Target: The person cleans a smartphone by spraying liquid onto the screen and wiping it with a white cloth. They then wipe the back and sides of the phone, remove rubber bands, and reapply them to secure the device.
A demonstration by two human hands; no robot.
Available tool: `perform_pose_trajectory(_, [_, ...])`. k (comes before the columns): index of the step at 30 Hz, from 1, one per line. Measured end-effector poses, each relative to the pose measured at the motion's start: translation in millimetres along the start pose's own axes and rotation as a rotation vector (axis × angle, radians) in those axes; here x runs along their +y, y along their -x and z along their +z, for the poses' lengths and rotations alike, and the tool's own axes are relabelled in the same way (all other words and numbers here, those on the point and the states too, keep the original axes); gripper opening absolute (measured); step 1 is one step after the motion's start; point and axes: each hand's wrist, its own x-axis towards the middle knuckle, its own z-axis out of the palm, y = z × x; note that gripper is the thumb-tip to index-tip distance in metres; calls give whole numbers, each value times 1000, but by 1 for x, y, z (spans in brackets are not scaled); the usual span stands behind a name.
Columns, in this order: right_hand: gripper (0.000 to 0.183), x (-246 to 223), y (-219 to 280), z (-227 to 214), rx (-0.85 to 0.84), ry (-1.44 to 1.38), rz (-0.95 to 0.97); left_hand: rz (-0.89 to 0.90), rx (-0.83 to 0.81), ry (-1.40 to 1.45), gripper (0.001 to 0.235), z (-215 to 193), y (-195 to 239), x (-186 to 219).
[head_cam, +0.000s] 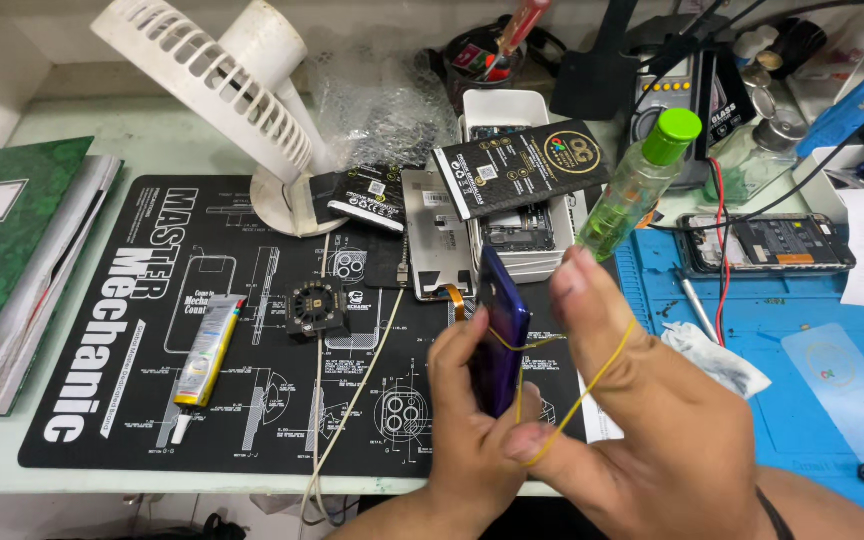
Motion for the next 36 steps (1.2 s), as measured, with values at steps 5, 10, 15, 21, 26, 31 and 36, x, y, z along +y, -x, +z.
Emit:
perform_pose_trajectory(5, [27, 31, -4, -19, -279, -566, 521, 477, -17, -494, 76, -39, -26, 26])
perform_pose_trajectory(10, [45, 66, -26, -35, -645, -607, 748, 634, -284, -705, 70, -65, -34, 44])
perform_pose_trajectory(15, [32, 74, -26, -40, -743, -479, 755, 672, -353, -693, 68, -63, -40, 50])
perform_pose_trajectory(21, [35, 80, -14, -31, -538, -499, 1017, 447, -386, -503, 70, -56, -34, 39])
perform_pose_trajectory(26, [48, 74, -5, -29, -336, -713, 647, 87, -461, -148, 52, -46, -28, 25])
perform_pose_trajectory(31, [48, 78, -7, -17, -445, -288, 324, -685, -500, 463, 36, -35, -26, 0])
perform_pose_trajectory(36, [35, 87, 7, -1, -339, -212, 587, -559, -373, 402, 34, -29, -31, -18])
